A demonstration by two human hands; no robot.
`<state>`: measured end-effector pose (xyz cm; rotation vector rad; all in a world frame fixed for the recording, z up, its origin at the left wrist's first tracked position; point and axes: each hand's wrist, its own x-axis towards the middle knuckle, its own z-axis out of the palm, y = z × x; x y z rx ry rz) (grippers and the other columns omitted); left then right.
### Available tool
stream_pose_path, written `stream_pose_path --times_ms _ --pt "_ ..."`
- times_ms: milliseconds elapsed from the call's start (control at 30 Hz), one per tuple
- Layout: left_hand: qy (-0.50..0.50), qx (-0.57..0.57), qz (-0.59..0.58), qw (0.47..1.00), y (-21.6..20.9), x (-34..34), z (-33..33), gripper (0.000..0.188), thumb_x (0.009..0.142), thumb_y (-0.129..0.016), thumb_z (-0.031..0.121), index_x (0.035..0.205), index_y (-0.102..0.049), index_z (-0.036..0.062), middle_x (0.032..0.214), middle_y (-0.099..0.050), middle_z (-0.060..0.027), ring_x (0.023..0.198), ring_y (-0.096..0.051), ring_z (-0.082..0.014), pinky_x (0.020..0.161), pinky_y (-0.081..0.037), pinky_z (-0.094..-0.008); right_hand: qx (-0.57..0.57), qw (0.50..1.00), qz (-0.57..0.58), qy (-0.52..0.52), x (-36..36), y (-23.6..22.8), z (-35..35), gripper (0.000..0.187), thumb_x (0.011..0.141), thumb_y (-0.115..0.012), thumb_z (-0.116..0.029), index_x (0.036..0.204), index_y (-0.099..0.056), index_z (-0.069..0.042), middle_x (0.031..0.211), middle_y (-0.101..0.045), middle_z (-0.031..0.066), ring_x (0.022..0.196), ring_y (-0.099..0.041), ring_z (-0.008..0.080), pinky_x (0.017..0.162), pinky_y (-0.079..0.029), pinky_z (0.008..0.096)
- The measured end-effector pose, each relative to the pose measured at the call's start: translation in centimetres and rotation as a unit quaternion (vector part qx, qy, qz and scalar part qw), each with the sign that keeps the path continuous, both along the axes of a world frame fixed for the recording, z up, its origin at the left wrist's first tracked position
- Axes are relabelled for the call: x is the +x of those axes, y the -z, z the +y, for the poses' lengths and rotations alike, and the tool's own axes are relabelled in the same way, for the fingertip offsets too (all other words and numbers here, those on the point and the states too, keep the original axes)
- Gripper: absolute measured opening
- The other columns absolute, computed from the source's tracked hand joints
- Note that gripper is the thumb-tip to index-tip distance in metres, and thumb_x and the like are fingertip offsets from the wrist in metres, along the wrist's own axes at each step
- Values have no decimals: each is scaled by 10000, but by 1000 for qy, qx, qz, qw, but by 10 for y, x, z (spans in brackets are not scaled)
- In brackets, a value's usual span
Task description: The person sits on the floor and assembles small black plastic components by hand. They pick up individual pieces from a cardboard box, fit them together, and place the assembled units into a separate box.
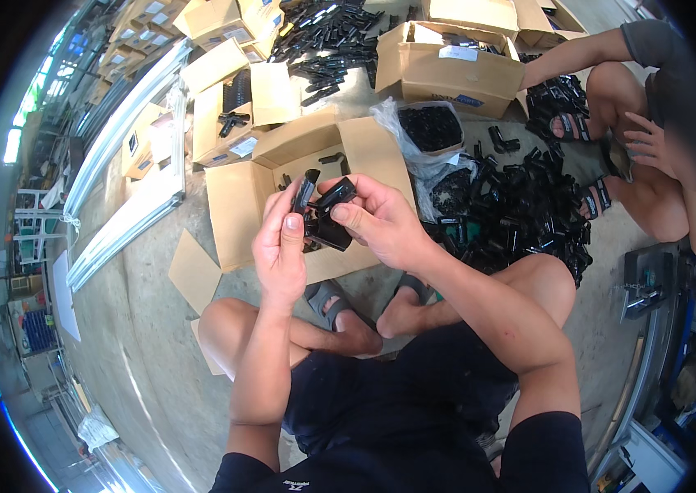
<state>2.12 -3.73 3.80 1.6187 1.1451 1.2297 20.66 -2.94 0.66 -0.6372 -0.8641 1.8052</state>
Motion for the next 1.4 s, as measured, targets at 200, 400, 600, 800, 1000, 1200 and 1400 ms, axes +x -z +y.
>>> stream_pose_path --times_ms 200,400,600,800,1000,1200,1400 --pt "-7 78 33 996 -10 1 -4 406 1075 -559 226 1348 -619 -69 1233 -631 -152 1150 -607 -237 1021 -465 -334 18 1000 10 -7 1 -10 -3 359 1022 -654 -146 1359 -576 -51 913 -599 -81 671 -430 -11 569 -328 169" --pt "-1 136 45 990 -21 1 -3 339 1025 -616 129 1306 -653 -57 1087 -625 -142 938 -618 -224 830 -506 -306 76 996 -45 11 0 -18 -6 405 1022 -673 -233 1358 -561 -35 969 -625 -47 777 -520 14 658 -417 191" --pt "4 134 53 990 -19 -6 -3 328 1021 -623 127 1295 -663 -51 1085 -631 -143 914 -628 -224 804 -513 -302 102 990 -90 27 -5 -19 -6 558 996 -707 -382 1394 -551 -25 893 -625 -44 680 -492 17 580 -368 189" --pt "11 145 50 988 -16 -8 -2 328 1021 -626 135 1298 -667 -37 1088 -631 -143 916 -633 -223 801 -517 -306 94 992 -80 19 -7 -23 -5 547 1005 -692 -390 1388 -561 -22 880 -622 -48 682 -495 16 584 -375 189" --pt "21 77 116 990 -27 -5 -2 323 1021 -631 124 1309 -668 -16 1077 -630 -130 896 -632 -219 789 -523 -302 95 984 -149 34 -4 -25 -5 450 1046 -624 -279 1398 -566 -5 953 -630 -25 788 -532 30 677 -427 208" --pt "42 49 82 995 -12 -5 7 332 1019 -634 105 1329 -650 -11 1176 -681 -161 1011 -689 -257 877 -537 -307 65 983 -166 46 -2 -19 -2 324 1055 -602 -134 1344 -605 11 1088 -698 25 963 -610 58 837 -523 243" --pt "50 -27 38 998 -11 0 1 329 1022 -619 84 1333 -640 -20 1132 -721 -152 1036 -703 -222 917 -533 -308 127 950 -277 73 2 -18 2 261 1005 -691 -160 1192 -667 21 836 -716 19 781 -613 48 698 -526 249"
